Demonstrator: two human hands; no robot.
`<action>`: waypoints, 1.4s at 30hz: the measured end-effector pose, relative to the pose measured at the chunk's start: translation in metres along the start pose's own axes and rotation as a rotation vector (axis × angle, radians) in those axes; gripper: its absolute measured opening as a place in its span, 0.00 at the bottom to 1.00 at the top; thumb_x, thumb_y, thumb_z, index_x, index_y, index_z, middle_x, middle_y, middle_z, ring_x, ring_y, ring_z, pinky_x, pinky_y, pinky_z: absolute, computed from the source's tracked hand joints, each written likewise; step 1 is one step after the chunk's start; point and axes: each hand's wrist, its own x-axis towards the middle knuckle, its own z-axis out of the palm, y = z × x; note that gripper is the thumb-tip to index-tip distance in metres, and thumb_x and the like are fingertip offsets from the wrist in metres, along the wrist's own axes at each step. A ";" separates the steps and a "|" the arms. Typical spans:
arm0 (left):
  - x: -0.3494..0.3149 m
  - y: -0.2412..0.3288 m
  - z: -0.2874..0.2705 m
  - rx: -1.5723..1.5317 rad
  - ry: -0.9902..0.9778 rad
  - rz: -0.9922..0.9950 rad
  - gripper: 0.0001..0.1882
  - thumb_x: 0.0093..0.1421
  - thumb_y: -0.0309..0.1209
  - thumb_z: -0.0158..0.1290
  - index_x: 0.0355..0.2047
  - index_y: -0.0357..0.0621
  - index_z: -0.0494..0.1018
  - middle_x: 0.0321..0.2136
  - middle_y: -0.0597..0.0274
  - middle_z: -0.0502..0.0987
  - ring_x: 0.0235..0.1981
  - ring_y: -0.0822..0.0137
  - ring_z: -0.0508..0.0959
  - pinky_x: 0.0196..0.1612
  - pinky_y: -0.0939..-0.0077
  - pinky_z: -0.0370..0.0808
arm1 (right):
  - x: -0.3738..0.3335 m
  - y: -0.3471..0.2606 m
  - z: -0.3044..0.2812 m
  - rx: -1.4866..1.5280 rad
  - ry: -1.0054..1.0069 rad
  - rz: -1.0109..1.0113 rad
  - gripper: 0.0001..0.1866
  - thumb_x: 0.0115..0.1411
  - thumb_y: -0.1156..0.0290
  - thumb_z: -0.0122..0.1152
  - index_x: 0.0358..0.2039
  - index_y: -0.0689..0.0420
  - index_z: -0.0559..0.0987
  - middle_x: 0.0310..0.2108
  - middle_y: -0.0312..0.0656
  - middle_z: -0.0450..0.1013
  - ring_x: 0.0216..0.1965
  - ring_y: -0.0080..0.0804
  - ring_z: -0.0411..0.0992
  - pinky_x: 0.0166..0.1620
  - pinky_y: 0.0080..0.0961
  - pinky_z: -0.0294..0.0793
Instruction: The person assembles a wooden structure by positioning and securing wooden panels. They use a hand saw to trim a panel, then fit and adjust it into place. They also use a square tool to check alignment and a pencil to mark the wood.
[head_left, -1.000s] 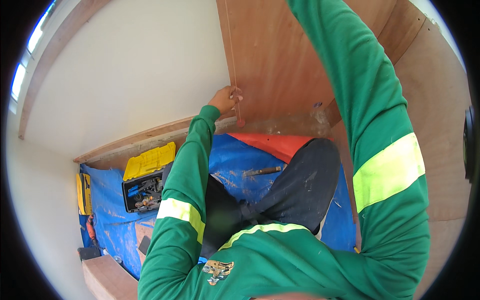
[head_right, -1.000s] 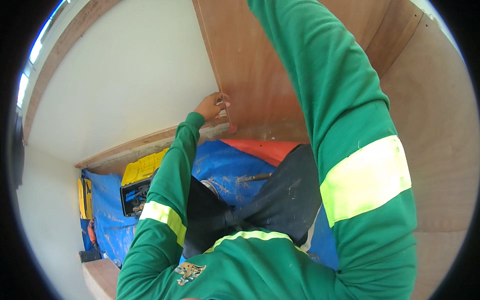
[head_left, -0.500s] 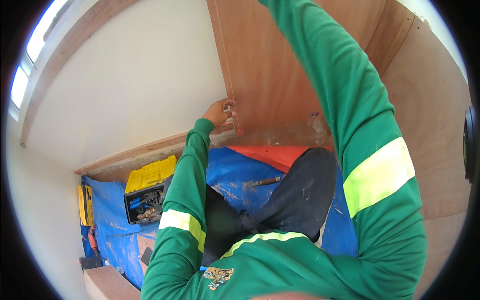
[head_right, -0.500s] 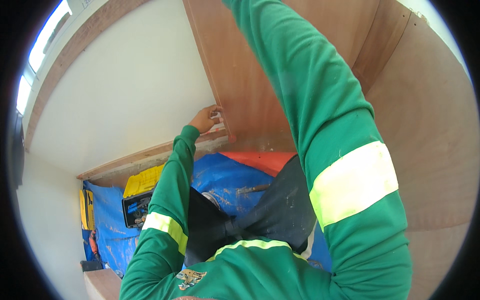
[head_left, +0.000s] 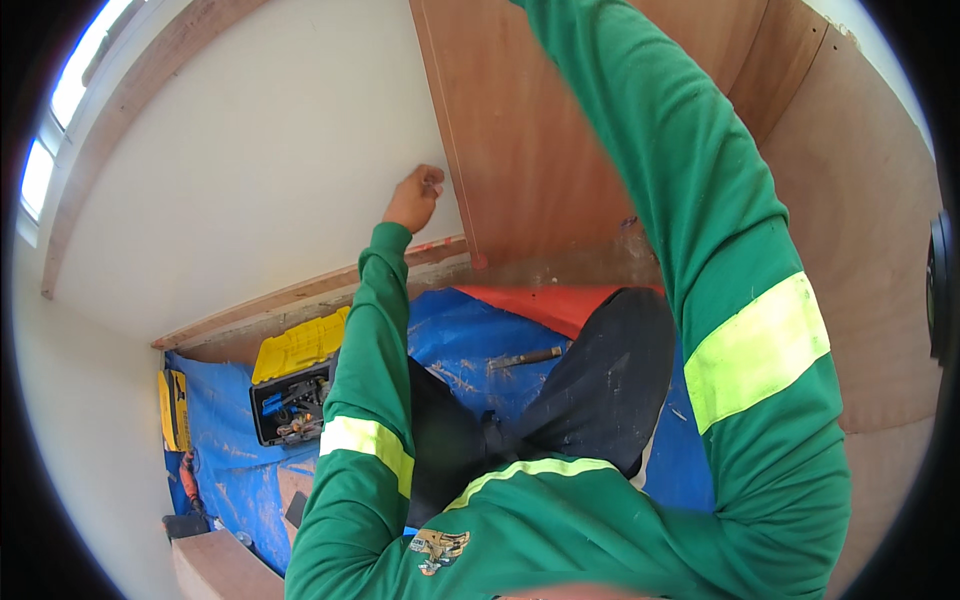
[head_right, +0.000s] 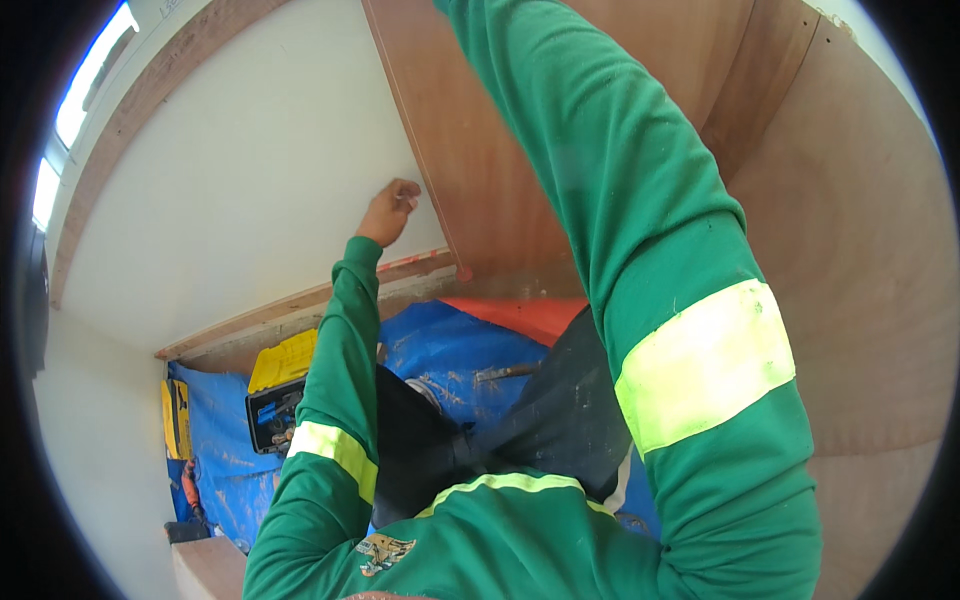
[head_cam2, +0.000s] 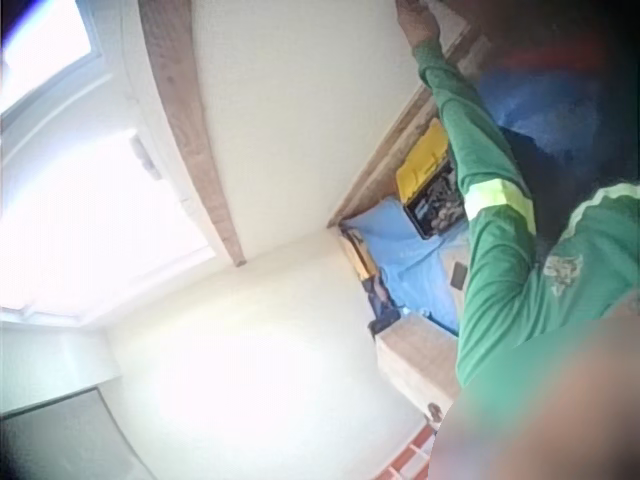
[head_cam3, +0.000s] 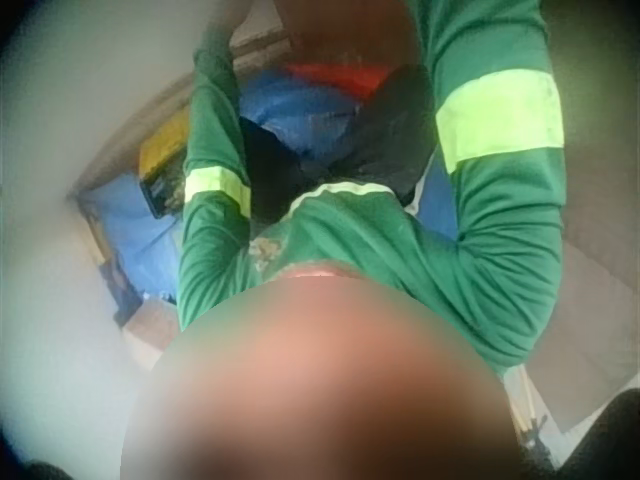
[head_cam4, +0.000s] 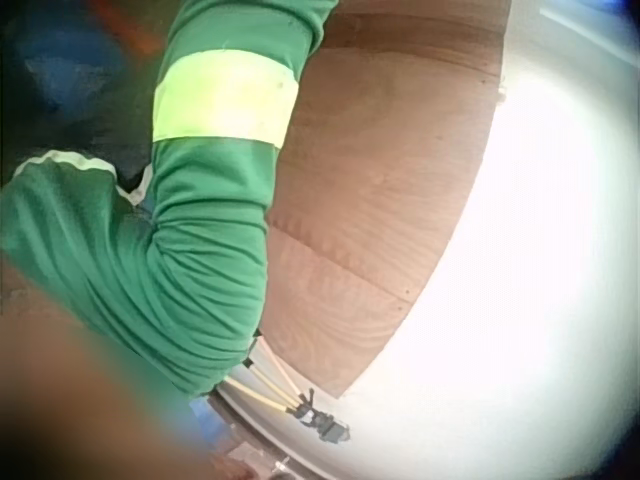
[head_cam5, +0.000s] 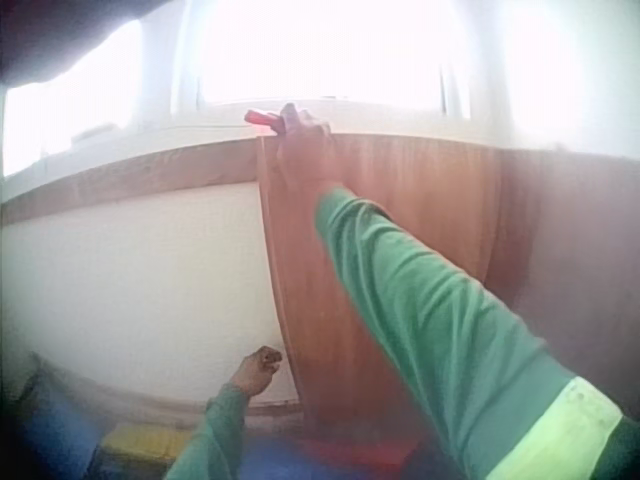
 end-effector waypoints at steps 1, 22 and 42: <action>0.001 0.004 -0.004 -0.021 0.047 0.011 0.16 0.71 0.26 0.53 0.57 0.36 0.76 0.54 0.51 0.82 0.56 0.57 0.82 0.60 0.65 0.78 | 0.001 0.001 0.000 0.017 -0.003 -0.008 0.08 0.73 0.70 0.49 0.46 0.57 0.75 0.44 0.60 0.79 0.48 0.65 0.78 0.48 0.60 0.76; 0.005 0.026 -0.029 -0.530 -0.114 -0.030 0.35 0.62 0.19 0.42 0.71 0.38 0.68 0.69 0.50 0.71 0.72 0.48 0.68 0.70 0.61 0.69 | 0.006 -0.008 0.002 -0.111 -0.072 0.050 0.12 0.71 0.70 0.49 0.50 0.57 0.76 0.50 0.58 0.78 0.51 0.64 0.78 0.55 0.56 0.77; 0.008 0.026 -0.033 -0.475 -0.110 -0.038 0.35 0.58 0.19 0.43 0.68 0.42 0.73 0.68 0.56 0.74 0.73 0.49 0.66 0.71 0.60 0.67 | 0.001 -0.019 -0.006 -0.089 -0.085 0.043 0.20 0.70 0.56 0.58 0.53 0.59 0.77 0.54 0.57 0.77 0.59 0.58 0.75 0.64 0.53 0.71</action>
